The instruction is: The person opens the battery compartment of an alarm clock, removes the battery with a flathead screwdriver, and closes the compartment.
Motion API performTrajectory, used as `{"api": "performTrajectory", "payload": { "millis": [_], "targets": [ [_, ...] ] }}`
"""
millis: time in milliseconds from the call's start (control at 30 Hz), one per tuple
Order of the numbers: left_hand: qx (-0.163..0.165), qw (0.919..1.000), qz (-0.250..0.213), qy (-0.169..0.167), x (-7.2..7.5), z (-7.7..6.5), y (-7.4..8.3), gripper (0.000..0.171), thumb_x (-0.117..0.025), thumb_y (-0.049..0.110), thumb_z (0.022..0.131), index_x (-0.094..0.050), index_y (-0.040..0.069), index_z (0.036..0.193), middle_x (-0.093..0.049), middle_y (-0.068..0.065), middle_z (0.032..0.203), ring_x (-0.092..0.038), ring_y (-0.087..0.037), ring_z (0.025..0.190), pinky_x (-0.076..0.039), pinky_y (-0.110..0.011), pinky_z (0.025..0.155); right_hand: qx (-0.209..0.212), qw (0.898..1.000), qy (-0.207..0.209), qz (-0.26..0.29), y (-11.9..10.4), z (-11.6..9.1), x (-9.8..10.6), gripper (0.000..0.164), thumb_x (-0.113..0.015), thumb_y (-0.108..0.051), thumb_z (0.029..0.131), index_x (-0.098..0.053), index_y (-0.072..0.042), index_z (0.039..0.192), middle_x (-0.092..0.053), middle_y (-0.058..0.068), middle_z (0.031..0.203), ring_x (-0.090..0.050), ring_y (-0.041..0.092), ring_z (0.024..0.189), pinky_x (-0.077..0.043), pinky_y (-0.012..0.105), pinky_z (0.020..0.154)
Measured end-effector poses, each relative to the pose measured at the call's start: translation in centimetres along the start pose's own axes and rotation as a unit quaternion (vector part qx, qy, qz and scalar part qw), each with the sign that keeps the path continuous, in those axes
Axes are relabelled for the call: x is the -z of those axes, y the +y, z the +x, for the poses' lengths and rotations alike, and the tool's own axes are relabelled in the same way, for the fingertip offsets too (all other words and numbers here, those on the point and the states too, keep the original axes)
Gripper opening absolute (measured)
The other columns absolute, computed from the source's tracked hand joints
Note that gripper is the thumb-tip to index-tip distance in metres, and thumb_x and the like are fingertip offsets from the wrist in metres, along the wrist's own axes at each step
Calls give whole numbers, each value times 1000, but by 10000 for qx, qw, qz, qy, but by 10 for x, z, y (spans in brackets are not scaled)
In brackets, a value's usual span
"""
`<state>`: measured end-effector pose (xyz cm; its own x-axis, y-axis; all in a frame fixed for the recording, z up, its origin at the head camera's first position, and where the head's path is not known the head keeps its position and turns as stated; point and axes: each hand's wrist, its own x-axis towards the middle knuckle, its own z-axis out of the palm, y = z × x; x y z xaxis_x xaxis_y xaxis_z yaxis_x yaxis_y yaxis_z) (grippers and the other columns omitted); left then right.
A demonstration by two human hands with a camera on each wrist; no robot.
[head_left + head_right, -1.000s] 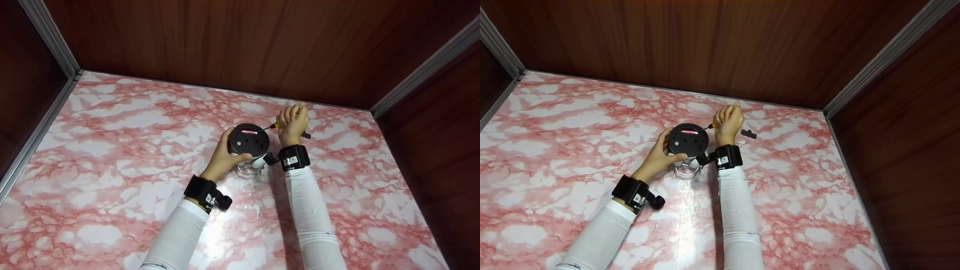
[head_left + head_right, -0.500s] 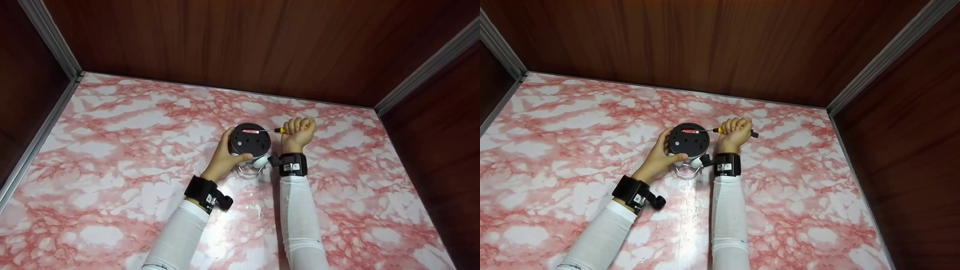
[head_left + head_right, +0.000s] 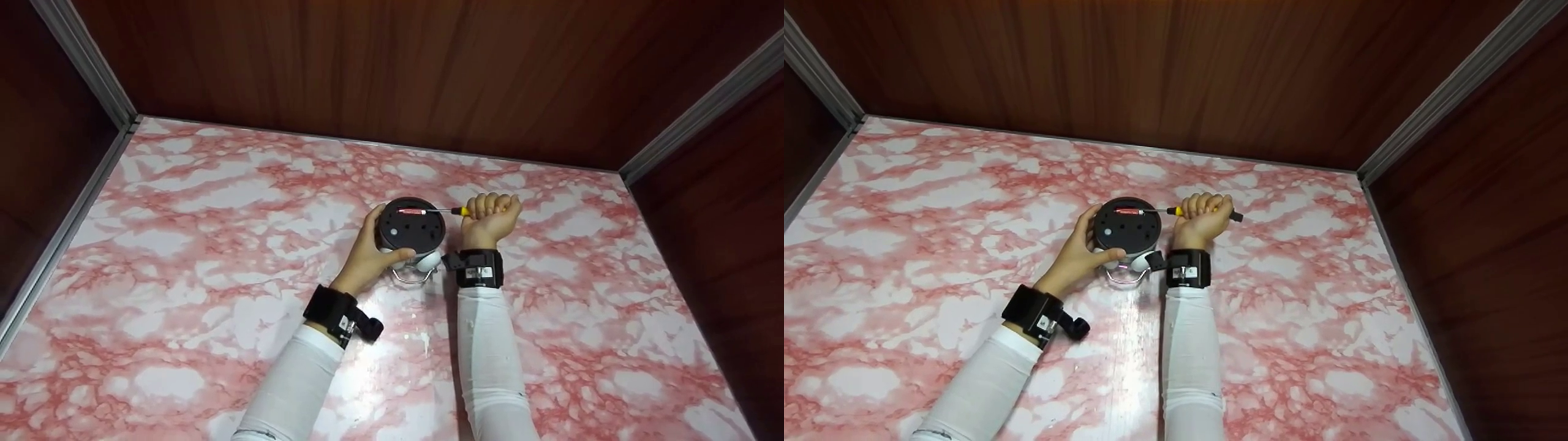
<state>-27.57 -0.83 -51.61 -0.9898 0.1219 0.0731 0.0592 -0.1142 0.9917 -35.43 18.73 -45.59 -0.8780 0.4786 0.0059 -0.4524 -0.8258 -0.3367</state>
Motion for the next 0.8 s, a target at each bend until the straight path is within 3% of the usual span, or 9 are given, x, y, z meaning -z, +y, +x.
{"api": "performTrajectory", "payload": {
  "millis": [800],
  "targets": [
    [22,9994,329,46,-1,1,-1,106,-91,14,76,-25,14,159,-34,-12,159,-39,-28,142,-27,-41,119,-10,9993,102,361,-3,-4,-10,57,-29,-16,107,-31,-14,50,-30,-5,39,-25,6,31,-15,20,38]
  ]
}}
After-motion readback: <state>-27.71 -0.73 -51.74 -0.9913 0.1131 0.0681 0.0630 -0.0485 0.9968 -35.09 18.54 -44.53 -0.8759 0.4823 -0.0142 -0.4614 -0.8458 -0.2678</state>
